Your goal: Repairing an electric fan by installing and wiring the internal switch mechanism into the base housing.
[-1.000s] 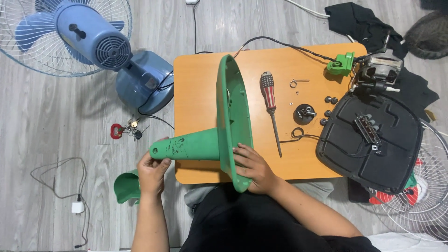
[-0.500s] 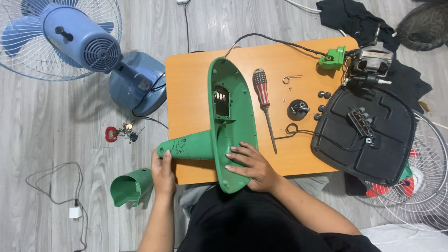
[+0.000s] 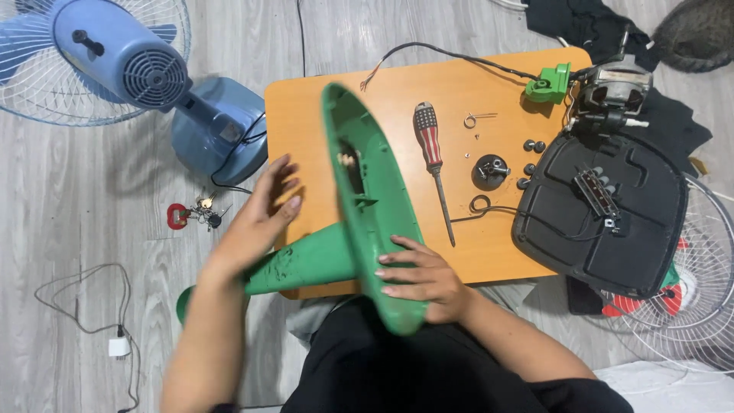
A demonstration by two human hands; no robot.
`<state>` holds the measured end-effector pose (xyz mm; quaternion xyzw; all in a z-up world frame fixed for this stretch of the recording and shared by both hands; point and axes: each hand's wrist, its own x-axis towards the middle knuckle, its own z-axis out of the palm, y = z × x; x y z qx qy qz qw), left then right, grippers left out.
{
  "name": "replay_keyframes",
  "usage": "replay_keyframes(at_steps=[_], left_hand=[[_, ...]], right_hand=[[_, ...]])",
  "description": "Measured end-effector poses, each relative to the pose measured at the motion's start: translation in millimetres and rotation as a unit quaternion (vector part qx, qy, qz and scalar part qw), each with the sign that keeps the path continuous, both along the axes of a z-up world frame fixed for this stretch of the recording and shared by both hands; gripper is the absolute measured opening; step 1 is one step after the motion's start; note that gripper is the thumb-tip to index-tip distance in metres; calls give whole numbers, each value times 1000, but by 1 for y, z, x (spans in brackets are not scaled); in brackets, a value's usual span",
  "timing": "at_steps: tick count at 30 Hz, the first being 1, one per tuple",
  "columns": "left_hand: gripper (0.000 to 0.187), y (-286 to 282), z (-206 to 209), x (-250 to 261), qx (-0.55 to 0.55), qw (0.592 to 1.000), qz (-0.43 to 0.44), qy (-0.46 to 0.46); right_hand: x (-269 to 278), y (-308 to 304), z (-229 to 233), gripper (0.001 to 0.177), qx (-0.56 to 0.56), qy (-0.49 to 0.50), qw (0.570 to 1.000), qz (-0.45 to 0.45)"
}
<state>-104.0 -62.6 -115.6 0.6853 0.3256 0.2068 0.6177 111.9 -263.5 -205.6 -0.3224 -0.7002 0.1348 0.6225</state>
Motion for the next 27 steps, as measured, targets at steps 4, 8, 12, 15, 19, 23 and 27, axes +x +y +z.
replay_keyframes(at_steps=[4,8,12,15,19,23,27], left_hand=[[101,39,-8,1,-108,985,-125,-45],[110,40,-40,23,-92,988,-98,-74],[96,25,-63,42,-119,983,5,-139],[103,7,-50,45,-113,983,65,-129],[101,-13,-40,42,-110,980,106,-130],[102,-20,-29,36,-77,984,130,-97],[90,-31,-5,31,-68,982,165,-55]], right_hand=[[29,-41,-46,26,-33,156,987,36],[52,-67,-92,41,-118,499,852,105],[50,-37,-63,41,-163,611,760,150],[57,-37,-59,41,-164,609,762,143],[59,-42,-56,40,-180,613,757,137],[58,-38,-55,39,-188,617,752,138],[55,-33,-56,39,-195,622,746,139]])
